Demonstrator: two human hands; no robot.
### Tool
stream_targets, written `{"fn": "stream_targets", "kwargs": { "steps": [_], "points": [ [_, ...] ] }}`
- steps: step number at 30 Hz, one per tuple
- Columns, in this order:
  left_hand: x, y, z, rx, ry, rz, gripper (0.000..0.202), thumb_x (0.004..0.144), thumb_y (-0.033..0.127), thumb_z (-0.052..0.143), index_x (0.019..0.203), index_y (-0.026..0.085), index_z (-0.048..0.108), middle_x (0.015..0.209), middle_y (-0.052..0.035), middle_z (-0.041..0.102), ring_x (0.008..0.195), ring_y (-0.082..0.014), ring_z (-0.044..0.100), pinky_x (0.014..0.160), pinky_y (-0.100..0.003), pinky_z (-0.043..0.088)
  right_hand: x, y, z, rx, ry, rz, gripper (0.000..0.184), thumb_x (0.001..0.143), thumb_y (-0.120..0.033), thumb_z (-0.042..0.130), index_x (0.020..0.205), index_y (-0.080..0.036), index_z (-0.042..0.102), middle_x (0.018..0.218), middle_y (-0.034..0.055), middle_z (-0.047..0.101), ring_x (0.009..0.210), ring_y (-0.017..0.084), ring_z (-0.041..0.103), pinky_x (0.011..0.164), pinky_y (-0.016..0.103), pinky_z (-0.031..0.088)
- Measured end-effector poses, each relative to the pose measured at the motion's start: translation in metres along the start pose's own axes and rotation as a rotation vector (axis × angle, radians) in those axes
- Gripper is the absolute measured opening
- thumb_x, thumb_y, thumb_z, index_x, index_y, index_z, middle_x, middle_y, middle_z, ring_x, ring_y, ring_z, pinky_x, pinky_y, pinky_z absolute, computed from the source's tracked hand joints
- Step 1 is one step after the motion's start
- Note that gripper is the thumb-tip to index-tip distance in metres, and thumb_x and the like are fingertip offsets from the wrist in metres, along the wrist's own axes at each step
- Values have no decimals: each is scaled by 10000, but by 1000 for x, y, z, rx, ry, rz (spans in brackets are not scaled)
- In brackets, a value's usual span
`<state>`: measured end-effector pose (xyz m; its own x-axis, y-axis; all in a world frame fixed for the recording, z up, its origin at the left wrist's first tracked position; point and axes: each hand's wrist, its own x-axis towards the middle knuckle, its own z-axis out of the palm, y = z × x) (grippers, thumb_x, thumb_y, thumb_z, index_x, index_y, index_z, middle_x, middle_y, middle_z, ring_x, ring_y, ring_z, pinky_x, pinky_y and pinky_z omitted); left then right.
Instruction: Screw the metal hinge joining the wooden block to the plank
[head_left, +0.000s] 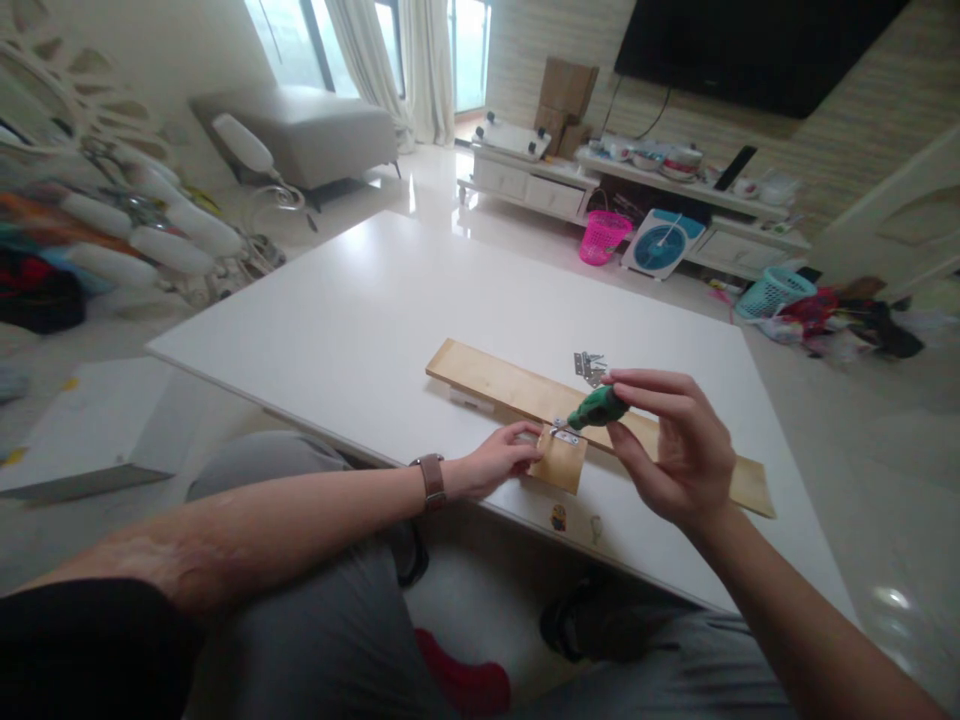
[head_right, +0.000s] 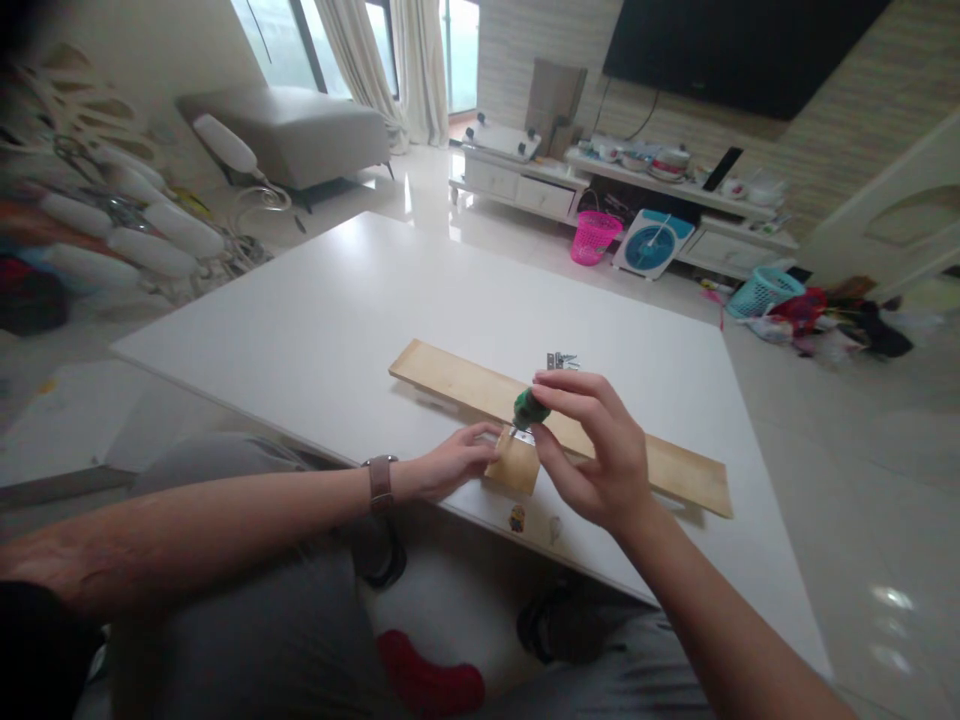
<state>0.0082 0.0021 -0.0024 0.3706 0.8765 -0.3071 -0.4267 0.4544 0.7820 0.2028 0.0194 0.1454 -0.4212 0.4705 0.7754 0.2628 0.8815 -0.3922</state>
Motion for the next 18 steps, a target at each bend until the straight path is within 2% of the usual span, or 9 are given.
{"fn": "stream_targets", "kwargs": {
  "steps": [2, 5, 10, 13, 16, 18],
  "points": [
    [0, 0, 0, 3, -1, -2, 426, 687, 258, 876, 1056, 190, 676, 884, -26, 673, 769, -142, 621, 694, -253, 432, -1, 0, 1, 60, -30, 30, 534, 879, -68, 710, 1364, -288, 664, 1332, 122, 706, 1192, 306, 725, 954, 532, 641],
    [0, 0, 1, -5, -17, -3, 421, 685, 248, 862, 1053, 192, 665, 889, -22, 663, 764, -134, 610, 693, -252, 424, -3, 0, 2, 99, -40, 49, 549, 879, -57, 704, 1375, -287, 652, 1343, 124, 717, 1200, 309, 735, 962, 540, 646],
    [0, 0, 1, -9, 1, -3, 430, 676, 241, 861, 1049, 194, 652, 897, -21, 656, 778, -142, 615, 710, -266, 436, 1, -2, 3, 10, 27, -6, 577, 784, -68, 838, 1289, -315, 709, 1105, 74, 738, 973, 252, 736, 778, 442, 652],
    [0, 0, 0, -15, -4, -8, 440, 665, 224, 862, 1046, 192, 646, 908, -23, 656, 773, -139, 614, 710, -271, 444, 5, -3, 3, -86, 33, -46, 582, 771, -79, 863, 1282, -326, 734, 1054, 69, 704, 907, 226, 699, 709, 395, 629],
    [1, 0, 0, -13, 4, -15, 437, 665, 215, 859, 1047, 192, 648, 922, -27, 667, 774, -138, 620, 702, -267, 447, 5, -4, 2, -119, 24, -46, 571, 800, -87, 837, 1303, -338, 737, 1088, 76, 697, 935, 228, 702, 716, 385, 633],
    [1, -1, -1, -10, 9, -13, 423, 675, 213, 845, 1052, 193, 655, 913, -22, 672, 764, -134, 618, 689, -260, 442, 5, -5, 1, -88, -4, -25, 585, 816, -74, 803, 1339, -323, 721, 1161, 89, 707, 1013, 248, 718, 788, 408, 644]
  ]
}}
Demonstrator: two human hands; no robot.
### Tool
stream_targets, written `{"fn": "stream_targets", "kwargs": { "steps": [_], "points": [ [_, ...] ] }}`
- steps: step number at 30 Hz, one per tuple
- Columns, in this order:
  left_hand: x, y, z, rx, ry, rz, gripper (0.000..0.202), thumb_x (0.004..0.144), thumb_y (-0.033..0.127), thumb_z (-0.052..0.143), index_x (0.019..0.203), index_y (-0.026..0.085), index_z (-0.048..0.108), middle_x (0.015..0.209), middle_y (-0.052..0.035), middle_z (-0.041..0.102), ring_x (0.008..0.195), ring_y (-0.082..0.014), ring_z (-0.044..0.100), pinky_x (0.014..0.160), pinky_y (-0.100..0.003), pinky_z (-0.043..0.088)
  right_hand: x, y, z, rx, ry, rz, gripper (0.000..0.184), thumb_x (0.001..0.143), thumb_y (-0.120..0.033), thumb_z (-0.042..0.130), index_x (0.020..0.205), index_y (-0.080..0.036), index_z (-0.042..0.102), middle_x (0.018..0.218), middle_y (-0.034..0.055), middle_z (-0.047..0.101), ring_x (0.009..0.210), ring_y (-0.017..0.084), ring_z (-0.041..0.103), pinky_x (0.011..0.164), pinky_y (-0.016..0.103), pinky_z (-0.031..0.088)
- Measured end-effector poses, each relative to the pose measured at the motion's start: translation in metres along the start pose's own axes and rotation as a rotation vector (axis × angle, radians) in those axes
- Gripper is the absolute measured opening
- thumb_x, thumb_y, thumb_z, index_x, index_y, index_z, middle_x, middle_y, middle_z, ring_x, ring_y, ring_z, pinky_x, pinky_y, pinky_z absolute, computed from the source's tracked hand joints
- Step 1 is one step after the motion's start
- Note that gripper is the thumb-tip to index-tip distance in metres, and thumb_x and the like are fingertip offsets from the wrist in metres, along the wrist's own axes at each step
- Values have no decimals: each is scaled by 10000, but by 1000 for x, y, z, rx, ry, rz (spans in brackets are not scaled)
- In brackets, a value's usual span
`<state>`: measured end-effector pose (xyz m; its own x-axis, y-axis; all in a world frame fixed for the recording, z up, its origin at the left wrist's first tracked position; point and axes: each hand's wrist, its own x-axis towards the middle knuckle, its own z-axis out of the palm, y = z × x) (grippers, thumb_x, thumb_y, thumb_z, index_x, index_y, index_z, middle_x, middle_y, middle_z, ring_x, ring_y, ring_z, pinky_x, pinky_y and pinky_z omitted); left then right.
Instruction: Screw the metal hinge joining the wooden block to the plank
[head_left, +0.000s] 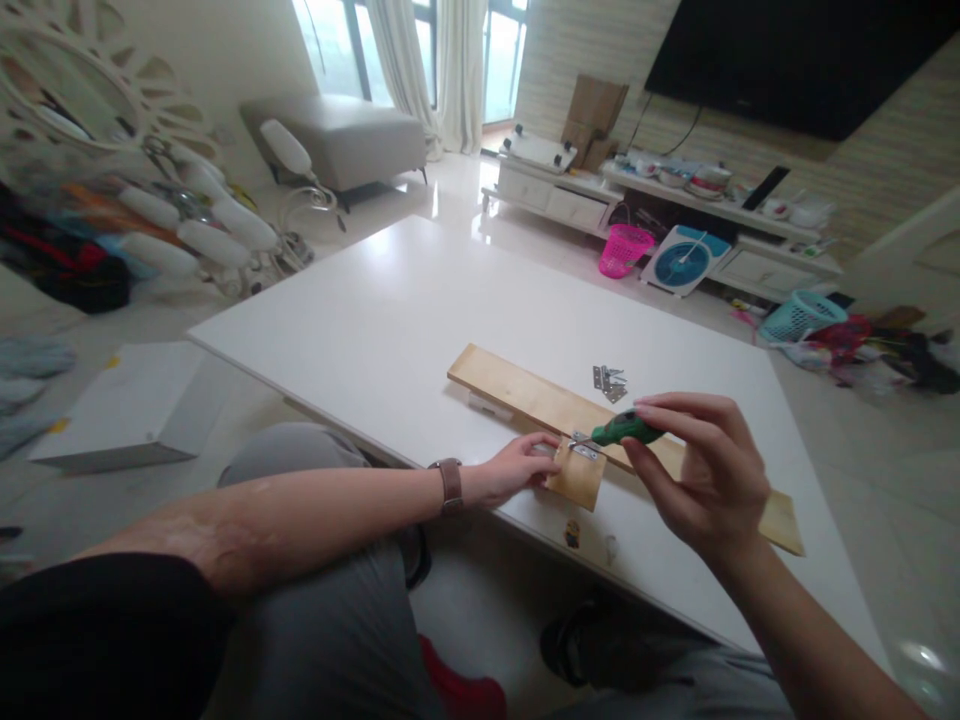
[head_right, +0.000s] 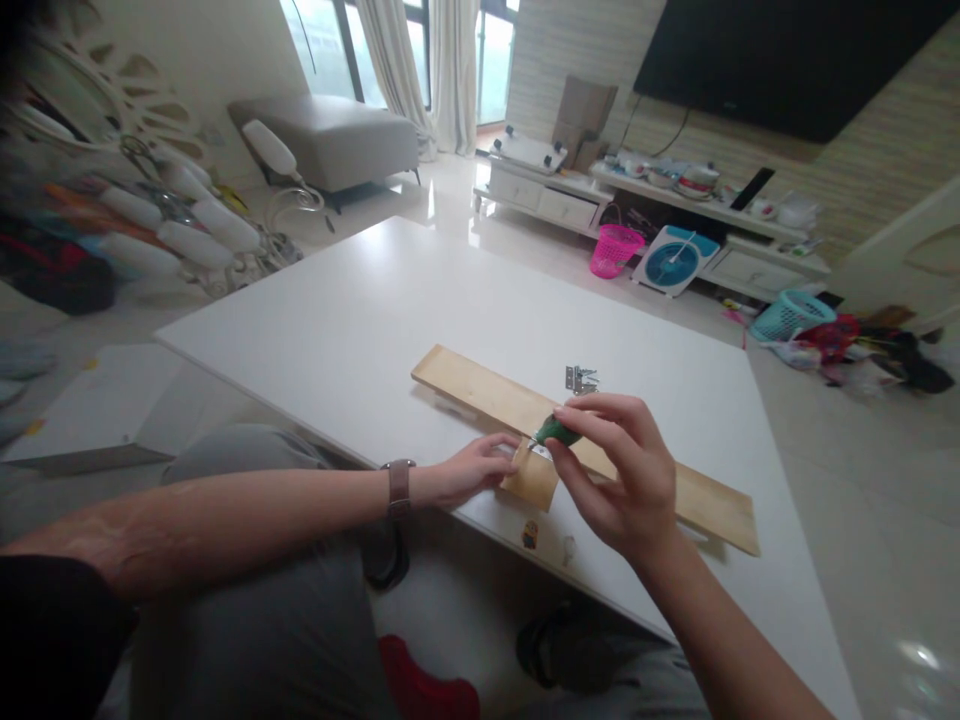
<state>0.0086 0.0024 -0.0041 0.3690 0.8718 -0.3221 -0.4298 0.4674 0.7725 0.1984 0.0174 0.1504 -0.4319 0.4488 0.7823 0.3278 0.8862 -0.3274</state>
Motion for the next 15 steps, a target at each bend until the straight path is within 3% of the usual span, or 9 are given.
{"fn": "stream_targets", "kwargs": {
  "steps": [5, 8, 12, 15],
  "points": [
    [2, -2, -1, 5, -5, 17, 383, 676, 196, 808, 1032, 193, 666, 855, 3, 653, 699, -109, 574, 650, -245, 420, -1, -3, -2, 110, -109, 37, 616, 852, -21, 698, 1410, -281, 675, 1365, 122, 704, 1203, 307, 720, 961, 489, 622],
    [2, -2, -1, 3, -5, 13, 396, 665, 213, 810, 1031, 194, 659, 833, 9, 640, 680, -107, 560, 647, -247, 414, 0, -3, -1, 111, -93, 16, 626, 837, -4, 716, 1398, -279, 679, 1307, 113, 727, 1138, 282, 739, 907, 455, 637],
    [1, 0, 0, 21, -7, 7, 425, 649, 226, 818, 1034, 195, 642, 854, 2, 644, 704, -116, 581, 662, -253, 419, -1, 2, 1, 46, 9, -23, 609, 746, -19, 846, 1292, -257, 719, 1083, 76, 718, 932, 217, 713, 731, 369, 611],
    [0, 2, 1, 21, -7, -1, 442, 647, 232, 821, 1046, 194, 633, 839, 4, 641, 703, -119, 582, 668, -257, 421, -2, 7, 2, 14, 58, -5, 588, 716, -35, 886, 1234, -251, 713, 1085, 77, 697, 949, 230, 714, 767, 400, 612]
  ]
}}
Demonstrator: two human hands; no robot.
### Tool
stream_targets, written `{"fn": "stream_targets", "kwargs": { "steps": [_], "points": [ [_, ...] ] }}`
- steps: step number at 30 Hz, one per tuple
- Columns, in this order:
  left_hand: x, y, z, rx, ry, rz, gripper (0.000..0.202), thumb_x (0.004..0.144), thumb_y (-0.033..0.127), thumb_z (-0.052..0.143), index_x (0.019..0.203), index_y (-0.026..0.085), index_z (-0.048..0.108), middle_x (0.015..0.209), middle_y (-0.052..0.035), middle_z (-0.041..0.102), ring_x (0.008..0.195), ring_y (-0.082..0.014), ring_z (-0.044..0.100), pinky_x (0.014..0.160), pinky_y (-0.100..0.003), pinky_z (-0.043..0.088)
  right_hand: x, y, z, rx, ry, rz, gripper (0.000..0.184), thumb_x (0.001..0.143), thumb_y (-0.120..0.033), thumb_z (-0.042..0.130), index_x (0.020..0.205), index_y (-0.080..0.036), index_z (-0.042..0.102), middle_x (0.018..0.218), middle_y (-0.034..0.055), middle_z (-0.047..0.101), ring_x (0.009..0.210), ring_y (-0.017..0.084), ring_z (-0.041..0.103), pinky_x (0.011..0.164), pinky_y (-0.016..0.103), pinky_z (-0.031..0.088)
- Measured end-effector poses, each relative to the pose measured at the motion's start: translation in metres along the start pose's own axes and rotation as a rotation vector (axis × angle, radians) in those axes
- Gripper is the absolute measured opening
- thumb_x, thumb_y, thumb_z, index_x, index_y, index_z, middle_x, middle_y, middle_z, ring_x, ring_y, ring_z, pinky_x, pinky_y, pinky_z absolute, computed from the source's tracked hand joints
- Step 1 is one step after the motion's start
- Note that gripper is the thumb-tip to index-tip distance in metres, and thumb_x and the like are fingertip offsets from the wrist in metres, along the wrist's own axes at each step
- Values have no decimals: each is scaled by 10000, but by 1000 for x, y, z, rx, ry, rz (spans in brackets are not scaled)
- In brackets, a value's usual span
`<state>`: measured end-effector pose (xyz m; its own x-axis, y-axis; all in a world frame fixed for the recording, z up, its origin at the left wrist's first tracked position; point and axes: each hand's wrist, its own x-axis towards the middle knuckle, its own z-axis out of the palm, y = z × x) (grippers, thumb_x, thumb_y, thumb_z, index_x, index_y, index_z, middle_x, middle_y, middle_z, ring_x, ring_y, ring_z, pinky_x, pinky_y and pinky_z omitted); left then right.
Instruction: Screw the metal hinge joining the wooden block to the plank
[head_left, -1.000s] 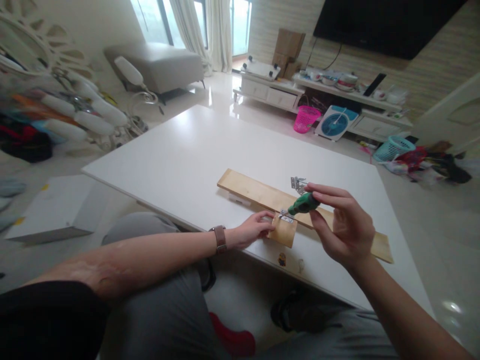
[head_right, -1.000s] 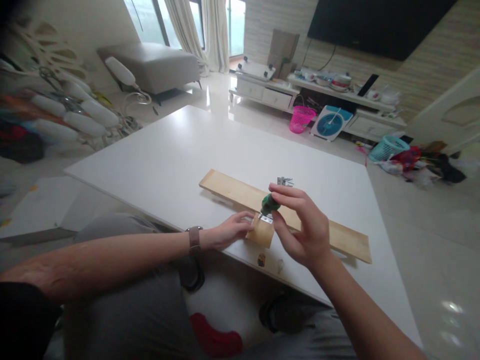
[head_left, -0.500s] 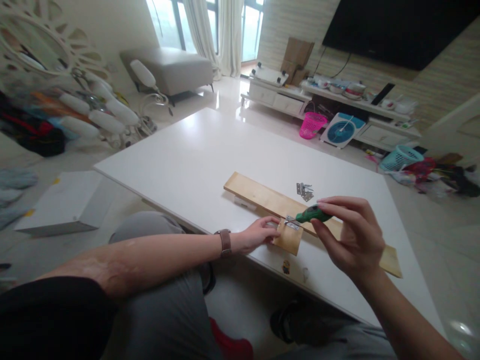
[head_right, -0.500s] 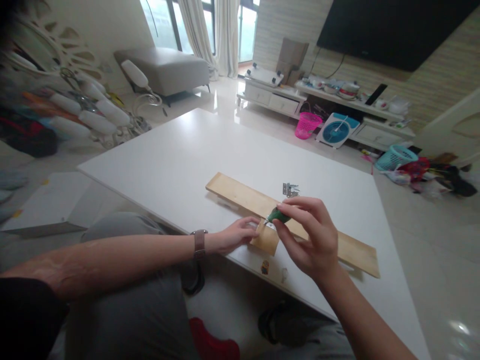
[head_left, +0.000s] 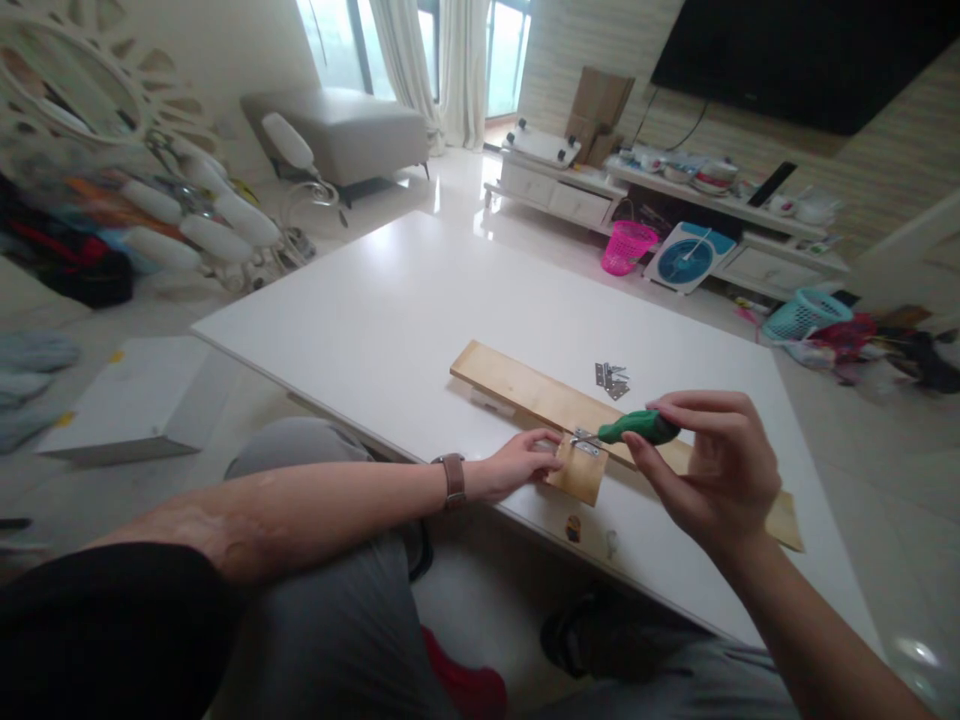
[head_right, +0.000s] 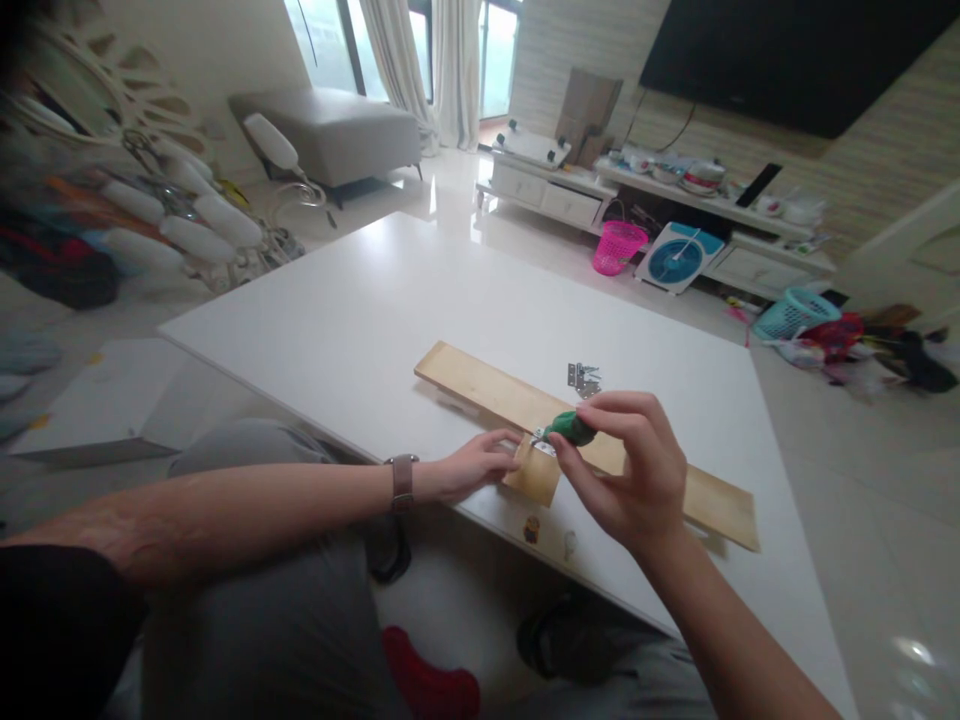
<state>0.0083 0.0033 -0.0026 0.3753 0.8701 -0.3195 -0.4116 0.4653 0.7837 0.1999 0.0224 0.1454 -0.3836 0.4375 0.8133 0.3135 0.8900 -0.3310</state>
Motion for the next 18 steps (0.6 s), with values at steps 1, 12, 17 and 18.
{"fn": "stream_targets", "kwargs": {
  "steps": [1, 12, 17, 18],
  "points": [
    [0, 0, 0, 2, 2, 1, 444, 652, 235, 821, 1052, 192, 634, 831, 6, 639, 699, -118, 578, 667, -256, 419, 0, 1, 0, 9, 2, 11, 586, 727, -34, 878, 1240, -255, 702, 1116, 83, 699, 975, 242, 726, 794, 421, 622],
    [-3, 1, 3, 11, -3, 30, 416, 682, 232, 811, 1065, 183, 656, 876, -15, 675, 772, -140, 619, 693, -258, 419, 5, -10, 0, 59, -137, -39, 581, 837, 24, 715, 1358, -229, 678, 1310, 146, 722, 1178, 276, 741, 951, 442, 653],
    [-2, 0, 3, 17, 12, 17, 426, 679, 231, 805, 1074, 185, 652, 844, -8, 673, 749, -139, 616, 682, -257, 412, 8, -11, -1, -1, -116, -56, 568, 809, 4, 768, 1319, -233, 692, 1202, 122, 734, 1059, 247, 745, 857, 399, 649],
    [-2, 0, 3, 15, 12, 15, 427, 680, 231, 806, 1075, 186, 650, 843, -8, 675, 745, -139, 616, 681, -257, 411, 8, -10, -1, -32, -94, -68, 546, 791, -13, 803, 1280, -236, 706, 1136, 103, 730, 992, 228, 735, 803, 376, 643]
  ]
}}
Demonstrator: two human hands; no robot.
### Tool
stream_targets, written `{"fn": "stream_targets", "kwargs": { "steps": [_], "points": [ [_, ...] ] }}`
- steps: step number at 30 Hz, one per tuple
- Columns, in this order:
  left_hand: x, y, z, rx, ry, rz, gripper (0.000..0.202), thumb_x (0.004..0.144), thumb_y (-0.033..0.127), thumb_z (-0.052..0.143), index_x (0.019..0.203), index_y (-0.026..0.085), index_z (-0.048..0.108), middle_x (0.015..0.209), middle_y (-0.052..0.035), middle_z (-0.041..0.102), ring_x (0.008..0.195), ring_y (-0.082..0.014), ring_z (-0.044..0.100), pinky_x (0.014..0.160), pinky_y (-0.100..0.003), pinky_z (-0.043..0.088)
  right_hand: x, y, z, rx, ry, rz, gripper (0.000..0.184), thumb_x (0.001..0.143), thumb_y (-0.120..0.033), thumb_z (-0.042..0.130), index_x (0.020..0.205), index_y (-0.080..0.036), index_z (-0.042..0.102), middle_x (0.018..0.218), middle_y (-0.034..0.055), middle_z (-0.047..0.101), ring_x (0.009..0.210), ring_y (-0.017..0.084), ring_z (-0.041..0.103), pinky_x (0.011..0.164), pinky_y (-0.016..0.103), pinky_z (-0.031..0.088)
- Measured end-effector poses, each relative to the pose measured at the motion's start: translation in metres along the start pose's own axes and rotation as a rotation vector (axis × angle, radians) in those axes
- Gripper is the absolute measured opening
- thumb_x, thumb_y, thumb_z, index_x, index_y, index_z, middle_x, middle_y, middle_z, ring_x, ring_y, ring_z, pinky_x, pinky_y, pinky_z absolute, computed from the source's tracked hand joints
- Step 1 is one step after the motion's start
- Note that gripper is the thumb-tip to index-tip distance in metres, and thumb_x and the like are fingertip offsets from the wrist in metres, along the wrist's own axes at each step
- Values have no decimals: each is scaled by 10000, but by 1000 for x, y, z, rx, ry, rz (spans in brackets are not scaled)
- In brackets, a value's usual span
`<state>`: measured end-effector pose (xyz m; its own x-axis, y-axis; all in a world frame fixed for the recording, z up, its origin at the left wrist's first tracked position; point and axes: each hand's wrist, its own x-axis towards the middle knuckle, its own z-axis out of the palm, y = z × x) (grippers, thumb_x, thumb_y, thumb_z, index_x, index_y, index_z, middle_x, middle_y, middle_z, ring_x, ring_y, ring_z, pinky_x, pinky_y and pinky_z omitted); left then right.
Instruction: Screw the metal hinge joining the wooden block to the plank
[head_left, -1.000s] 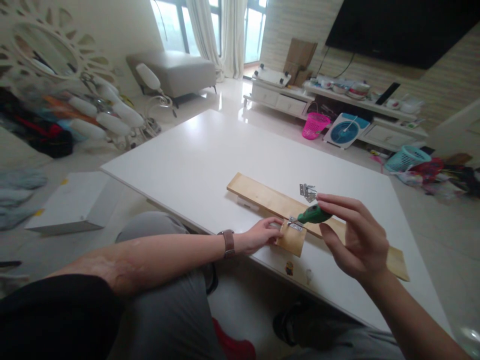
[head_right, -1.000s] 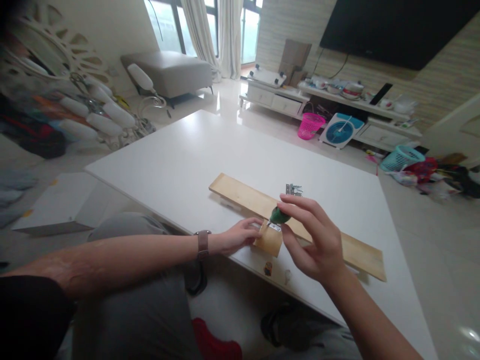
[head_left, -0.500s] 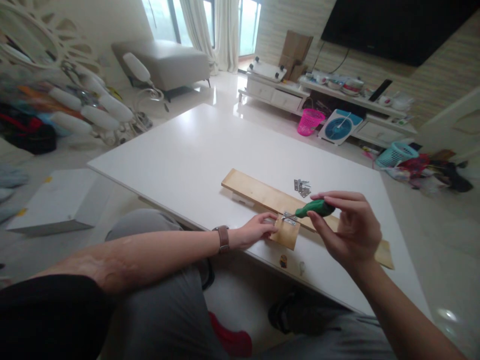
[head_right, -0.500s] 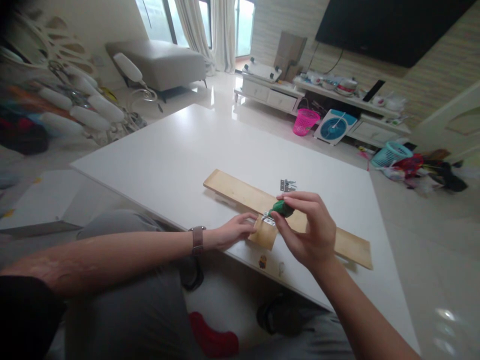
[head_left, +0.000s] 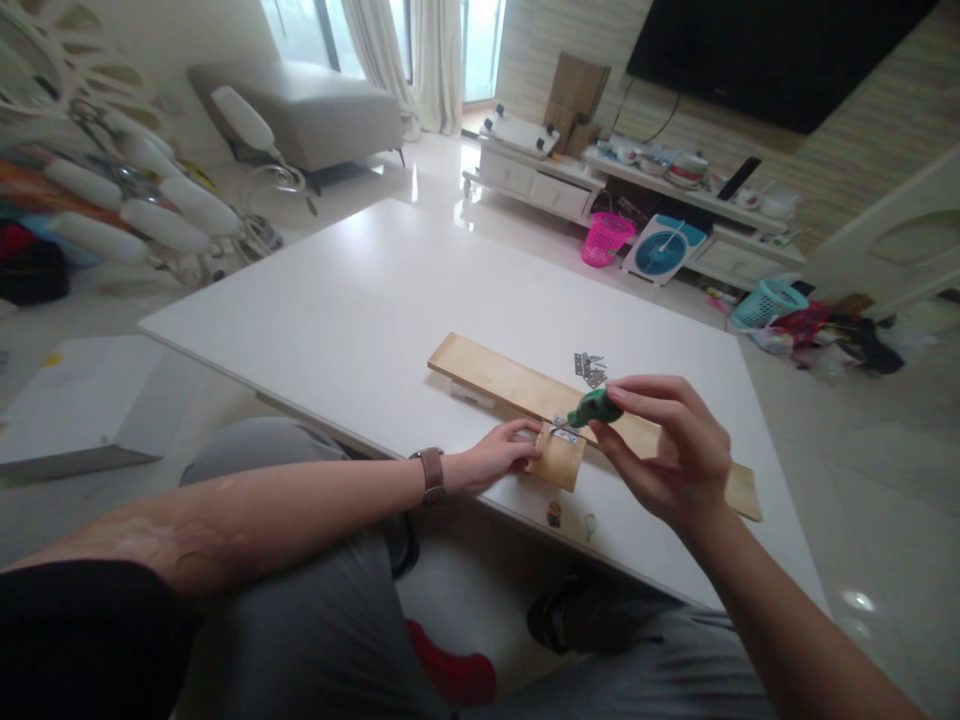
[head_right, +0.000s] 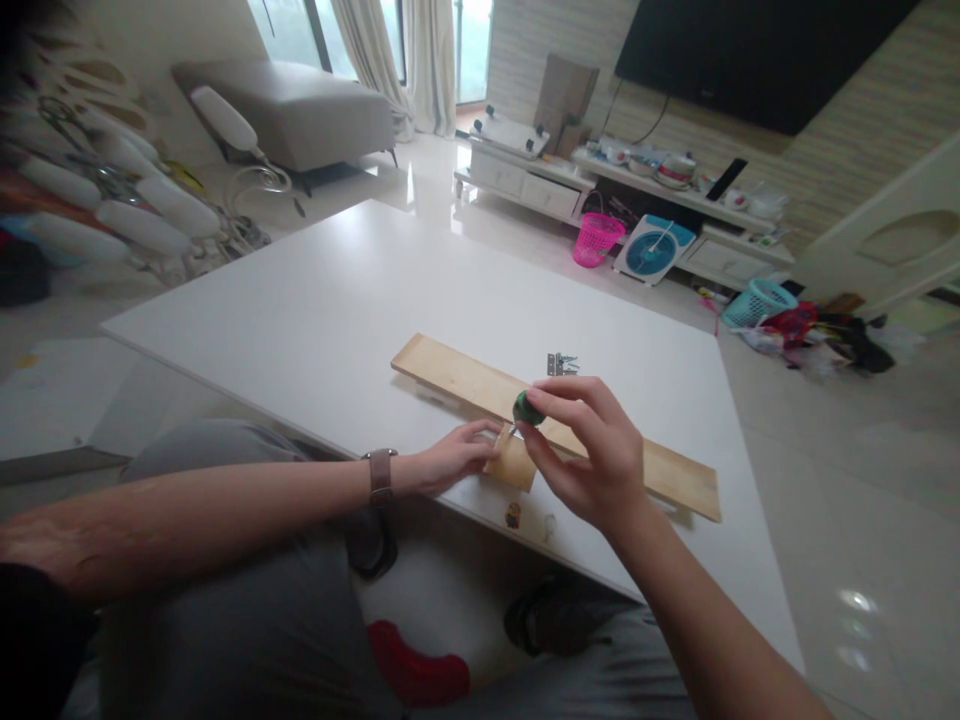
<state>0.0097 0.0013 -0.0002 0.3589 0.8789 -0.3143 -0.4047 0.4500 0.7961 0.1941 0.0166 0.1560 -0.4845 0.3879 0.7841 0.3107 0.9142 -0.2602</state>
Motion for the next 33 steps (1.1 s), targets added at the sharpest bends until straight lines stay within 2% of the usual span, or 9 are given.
{"fn": "stream_targets", "kwargs": {
  "steps": [3, 7, 9, 15, 20, 26, 28, 31, 33],
  "points": [
    [-1, 1, 0, -10, -17, 2, 417, 692, 237, 819, 1068, 186, 646, 869, -16, 687, 764, -142, 628, 695, -260, 421, 0, 2, 0, -32, 46, 1, 516, 758, -47, 854, 1217, -239, 717, 1044, 72, 693, 906, 204, 695, 728, 347, 619],
    [-1, 1, -1, 4, -22, 12, 402, 712, 258, 834, 1064, 182, 656, 913, -28, 694, 777, -139, 629, 685, -255, 418, -5, 4, 1, 120, 6, 81, 536, 828, -16, 734, 1313, -236, 671, 1278, 143, 692, 1145, 287, 719, 911, 477, 636],
    [0, 0, -1, 4, -14, 10, 401, 707, 253, 829, 1065, 182, 660, 898, -23, 689, 759, -132, 619, 676, -253, 417, -7, 5, 2, 179, -18, 101, 567, 841, 13, 693, 1350, -234, 649, 1332, 160, 694, 1192, 306, 721, 955, 515, 628],
    [1, -1, -2, -22, -14, 1, 426, 677, 220, 827, 1065, 194, 652, 855, -11, 677, 749, -138, 630, 674, -250, 418, -4, 5, 1, 49, 53, 31, 535, 751, -14, 849, 1209, -241, 692, 1094, 87, 725, 972, 222, 710, 789, 380, 621],
    [-1, 1, -1, -20, -18, -5, 432, 678, 223, 826, 1073, 184, 655, 860, -9, 676, 734, -124, 614, 674, -244, 422, -4, 3, 1, 142, -6, 86, 519, 827, -14, 738, 1283, -246, 651, 1250, 130, 714, 1115, 276, 729, 892, 474, 637],
    [0, 1, -1, -22, -7, -13, 440, 650, 225, 847, 1051, 185, 669, 828, -11, 673, 717, -135, 611, 671, -254, 427, -6, 7, 2, 5, 76, 49, 504, 746, -87, 886, 1169, -262, 676, 1025, 62, 696, 896, 217, 691, 720, 386, 619],
    [0, 2, -1, -18, -8, -8, 430, 662, 232, 850, 1051, 185, 675, 843, -18, 681, 736, -140, 625, 681, -254, 432, -9, 9, 3, 35, 72, 63, 499, 774, -97, 857, 1200, -269, 661, 1099, 82, 701, 972, 239, 708, 775, 423, 636],
    [-2, 3, 1, -14, -13, 13, 400, 689, 236, 841, 1051, 187, 678, 898, -31, 697, 789, -150, 646, 709, -258, 457, -11, 9, 4, 152, 13, 87, 499, 873, -81, 718, 1312, -284, 597, 1274, 120, 699, 1144, 274, 729, 910, 499, 651],
    [-3, 3, 2, -5, -8, 18, 403, 701, 246, 837, 1065, 185, 675, 917, -33, 701, 801, -155, 644, 712, -261, 461, -9, 7, 4, 161, -16, 63, 491, 901, -73, 684, 1332, -285, 578, 1269, 118, 708, 1153, 258, 736, 907, 462, 661]
  ]
}}
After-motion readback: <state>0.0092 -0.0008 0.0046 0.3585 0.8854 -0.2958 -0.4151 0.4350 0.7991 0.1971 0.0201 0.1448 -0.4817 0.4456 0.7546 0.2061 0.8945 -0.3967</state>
